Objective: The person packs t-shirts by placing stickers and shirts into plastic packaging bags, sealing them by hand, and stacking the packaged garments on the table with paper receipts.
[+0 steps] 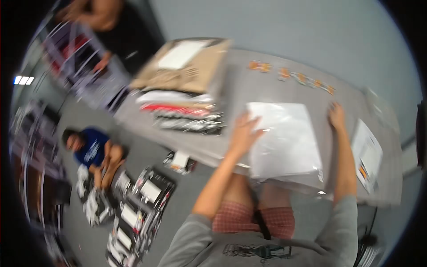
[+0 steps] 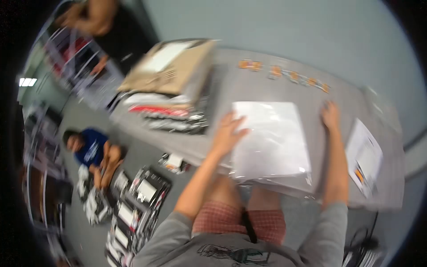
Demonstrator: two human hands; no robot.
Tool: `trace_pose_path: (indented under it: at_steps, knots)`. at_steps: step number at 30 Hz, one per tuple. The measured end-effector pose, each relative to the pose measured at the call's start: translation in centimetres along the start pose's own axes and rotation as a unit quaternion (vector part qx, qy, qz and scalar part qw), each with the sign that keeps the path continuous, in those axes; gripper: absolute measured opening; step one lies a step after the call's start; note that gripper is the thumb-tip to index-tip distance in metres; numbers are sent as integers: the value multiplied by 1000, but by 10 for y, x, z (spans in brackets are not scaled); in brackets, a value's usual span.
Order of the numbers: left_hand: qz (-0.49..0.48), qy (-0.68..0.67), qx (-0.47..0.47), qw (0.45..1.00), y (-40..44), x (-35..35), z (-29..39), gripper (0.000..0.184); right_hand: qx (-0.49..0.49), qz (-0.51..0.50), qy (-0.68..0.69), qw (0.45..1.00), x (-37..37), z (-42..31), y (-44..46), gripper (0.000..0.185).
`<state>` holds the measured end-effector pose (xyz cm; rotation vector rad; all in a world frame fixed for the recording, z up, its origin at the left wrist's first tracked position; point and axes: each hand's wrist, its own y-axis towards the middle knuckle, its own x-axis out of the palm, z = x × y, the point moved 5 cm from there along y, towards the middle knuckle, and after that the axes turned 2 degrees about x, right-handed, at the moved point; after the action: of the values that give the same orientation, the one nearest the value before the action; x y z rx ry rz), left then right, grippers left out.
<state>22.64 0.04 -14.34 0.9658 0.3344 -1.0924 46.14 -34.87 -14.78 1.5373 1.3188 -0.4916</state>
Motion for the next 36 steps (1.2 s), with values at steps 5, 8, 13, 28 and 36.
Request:
trace_pose_path:
  at_steps: [5,8,13,28,36]
  knots:
    - [-34,-22,-34,999,3,-2,4,46,63,11,-43,997,-3,-1,52,40]
    - [-44,-25,-44,998,5,-4,8,46,86,-27,-54,994,1,4,81,45]
    - [-50,-23,-60,997,7,-5,8,45,102,-63,-74,990,30,40,121,46]
    - [-47,-34,-75,995,9,-8,12,43,116,-295,81,945,28,45,121,33]
    - [-38,-131,-37,990,5,-17,13,47,153,-157,132,967,7,29,47,36]
